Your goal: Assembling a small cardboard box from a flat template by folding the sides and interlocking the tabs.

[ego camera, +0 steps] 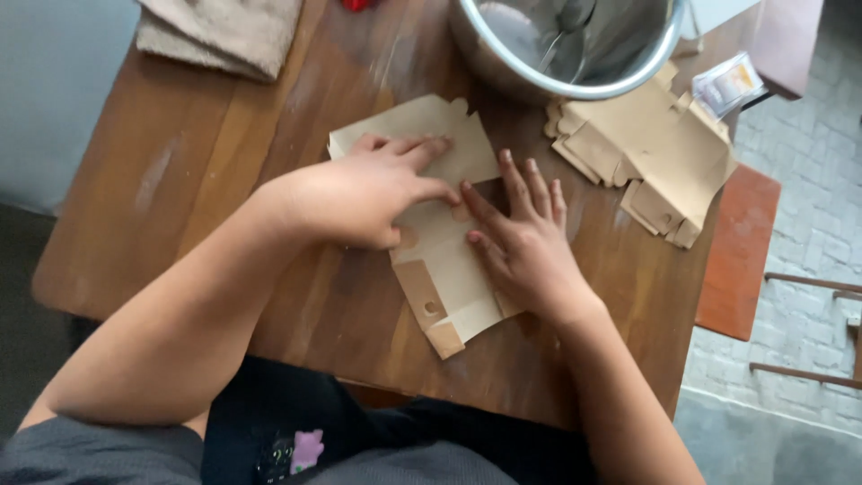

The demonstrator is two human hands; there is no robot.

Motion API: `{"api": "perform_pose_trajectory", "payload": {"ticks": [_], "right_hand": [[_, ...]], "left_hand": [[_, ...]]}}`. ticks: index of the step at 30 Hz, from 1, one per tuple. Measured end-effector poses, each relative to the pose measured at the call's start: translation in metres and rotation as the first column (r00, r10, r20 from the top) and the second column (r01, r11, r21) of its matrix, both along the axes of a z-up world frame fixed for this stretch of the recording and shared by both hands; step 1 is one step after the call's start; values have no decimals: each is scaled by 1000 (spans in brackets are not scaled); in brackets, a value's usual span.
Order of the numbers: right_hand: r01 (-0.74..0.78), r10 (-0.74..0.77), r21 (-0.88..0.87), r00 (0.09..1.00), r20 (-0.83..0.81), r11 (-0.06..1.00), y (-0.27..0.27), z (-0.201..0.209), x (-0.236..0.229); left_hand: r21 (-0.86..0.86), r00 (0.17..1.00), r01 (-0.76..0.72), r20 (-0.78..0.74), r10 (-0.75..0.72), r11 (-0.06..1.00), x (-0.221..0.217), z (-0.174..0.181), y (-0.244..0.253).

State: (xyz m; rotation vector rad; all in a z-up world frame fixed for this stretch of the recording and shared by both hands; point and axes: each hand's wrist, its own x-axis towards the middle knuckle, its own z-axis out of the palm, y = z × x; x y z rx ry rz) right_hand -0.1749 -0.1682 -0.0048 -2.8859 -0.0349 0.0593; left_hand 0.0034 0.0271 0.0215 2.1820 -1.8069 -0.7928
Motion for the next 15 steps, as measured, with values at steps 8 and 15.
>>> {"api": "perform_pose_trajectory", "payload": {"ticks": [8,15], "right_hand": [[37,-31,84,997,-74,996,-5,3,-2],[-9,14,114,999,-47,993,-15,22,-14]], "left_hand": [[54,1000,-19,-1,20,998,-1,14,2],[53,1000,-17,1,17,998,-1,22,3]]}}
